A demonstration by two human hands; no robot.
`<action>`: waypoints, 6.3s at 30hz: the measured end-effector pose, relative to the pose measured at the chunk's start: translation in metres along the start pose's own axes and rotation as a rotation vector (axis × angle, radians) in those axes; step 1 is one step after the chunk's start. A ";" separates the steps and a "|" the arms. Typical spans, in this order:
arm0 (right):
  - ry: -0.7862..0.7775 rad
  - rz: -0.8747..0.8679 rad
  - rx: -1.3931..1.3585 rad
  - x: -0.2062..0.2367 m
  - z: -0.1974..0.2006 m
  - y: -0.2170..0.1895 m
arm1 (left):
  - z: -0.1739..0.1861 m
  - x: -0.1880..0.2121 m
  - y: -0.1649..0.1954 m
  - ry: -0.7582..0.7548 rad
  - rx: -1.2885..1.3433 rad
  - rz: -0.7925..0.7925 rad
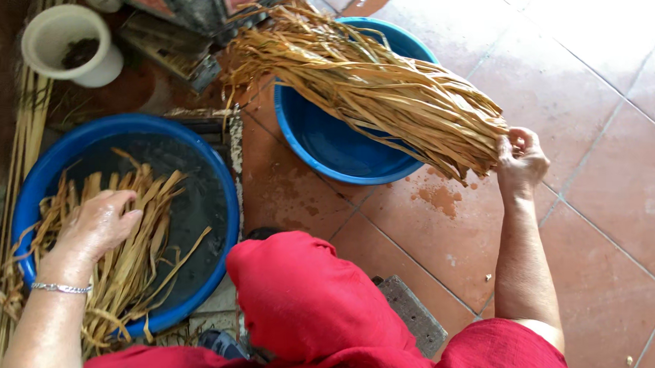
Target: The person sits on the floor and repeatedly pulls long, dry, tan-colored fiber strips from a blue basin of water. They separate the strips by hand, wring out excess water, and place them into a second blue basin. The process is continuous and repetitive throughout the clip.
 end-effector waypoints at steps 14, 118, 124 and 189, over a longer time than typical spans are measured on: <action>-0.133 0.840 0.262 0.087 -0.101 -0.172 | -0.030 0.049 -0.133 0.040 0.136 0.219; -0.638 -0.537 -1.185 0.104 -0.531 -0.333 | -0.219 0.045 -0.139 -0.141 1.082 -0.022; -1.462 -0.244 -0.721 0.314 -0.548 -0.398 | -0.285 0.046 -0.204 -0.309 0.441 0.292; -1.778 -0.573 -0.056 0.454 -0.527 -0.373 | -0.132 0.010 -0.076 0.329 1.530 -0.237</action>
Point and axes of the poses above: each hand's wrist, its own x-axis away from the middle knuckle, its own z-axis out of the back of the hand, y = z × x, the point moved 9 cm from there along -x, towards the middle knuckle, and after that the axes turned 5 degrees about -z, right-handed, at the moved point
